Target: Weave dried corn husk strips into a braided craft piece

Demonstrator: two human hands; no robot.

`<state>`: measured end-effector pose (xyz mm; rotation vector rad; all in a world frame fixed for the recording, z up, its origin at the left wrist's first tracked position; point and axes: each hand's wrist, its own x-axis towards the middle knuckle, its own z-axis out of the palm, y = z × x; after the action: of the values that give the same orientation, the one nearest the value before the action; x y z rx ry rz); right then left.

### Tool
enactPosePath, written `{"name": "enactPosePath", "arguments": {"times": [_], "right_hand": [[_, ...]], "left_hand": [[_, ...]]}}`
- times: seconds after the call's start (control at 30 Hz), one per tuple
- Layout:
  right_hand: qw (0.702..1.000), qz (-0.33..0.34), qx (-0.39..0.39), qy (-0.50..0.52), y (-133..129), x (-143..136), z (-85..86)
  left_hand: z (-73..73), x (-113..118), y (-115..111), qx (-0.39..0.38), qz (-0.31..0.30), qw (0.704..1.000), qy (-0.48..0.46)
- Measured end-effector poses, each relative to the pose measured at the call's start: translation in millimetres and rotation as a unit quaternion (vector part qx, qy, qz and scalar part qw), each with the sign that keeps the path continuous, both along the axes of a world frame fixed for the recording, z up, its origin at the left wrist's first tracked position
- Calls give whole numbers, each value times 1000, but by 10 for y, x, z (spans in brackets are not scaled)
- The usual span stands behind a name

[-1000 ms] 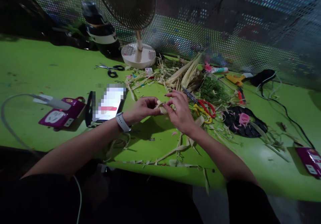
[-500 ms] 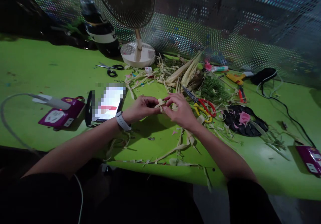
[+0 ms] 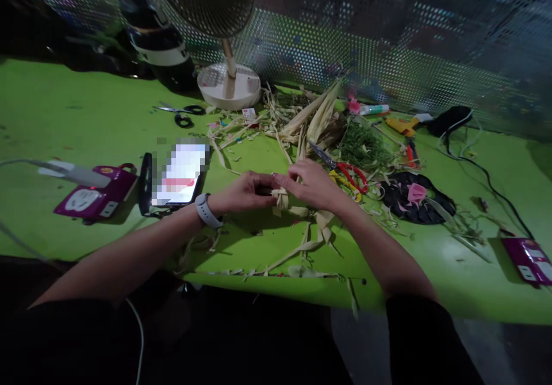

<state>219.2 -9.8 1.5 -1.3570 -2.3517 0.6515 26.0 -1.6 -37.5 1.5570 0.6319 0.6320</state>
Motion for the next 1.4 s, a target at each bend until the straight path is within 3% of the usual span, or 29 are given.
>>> {"name": "enactPosePath", "arguments": {"times": [0.13, 0.3, 0.47, 0.63, 0.73, 0.83, 0.93, 1.07, 1.13, 1.2, 1.4], "right_hand": [[995, 79, -49, 48, 8, -8, 11], [993, 59, -42, 89, 52, -14, -37], [992, -27, 69, 105, 87, -62, -126], [984, -53, 105, 132, 82, -98, -138], [983, -48, 94, 148, 79, -129, -125], [976, -83, 49, 195, 99, -119, -98], [949, -152, -62, 269, 119, -43, -60], [952, -100, -174, 233, 87, 9, -36], [957, -79, -166, 225, 61, -24, -41], [952, -99, -140, 254, 51, -69, -54], [933, -152, -93, 312, 151, -44, -123]], "left_hand": [[-22, -13, 18, 11, -21, 1000, 4], [-5, -16, 28, 63, -92, 994, 14], [92, -10, -15, 53, -129, 990, 18], [139, 10, -66, -121, -100, 987, -25], [107, 39, -99, -179, -93, 979, -25], [61, 61, -99, -176, -79, 981, -19], [34, 68, -62, -177, 7, 983, -56], [38, 69, -29, -227, 60, 968, -83], [54, 67, -32, -228, 79, 967, -84], [74, 61, -41, -211, 86, 970, -80], [63, 53, -53, -208, 35, 974, -83]]}}
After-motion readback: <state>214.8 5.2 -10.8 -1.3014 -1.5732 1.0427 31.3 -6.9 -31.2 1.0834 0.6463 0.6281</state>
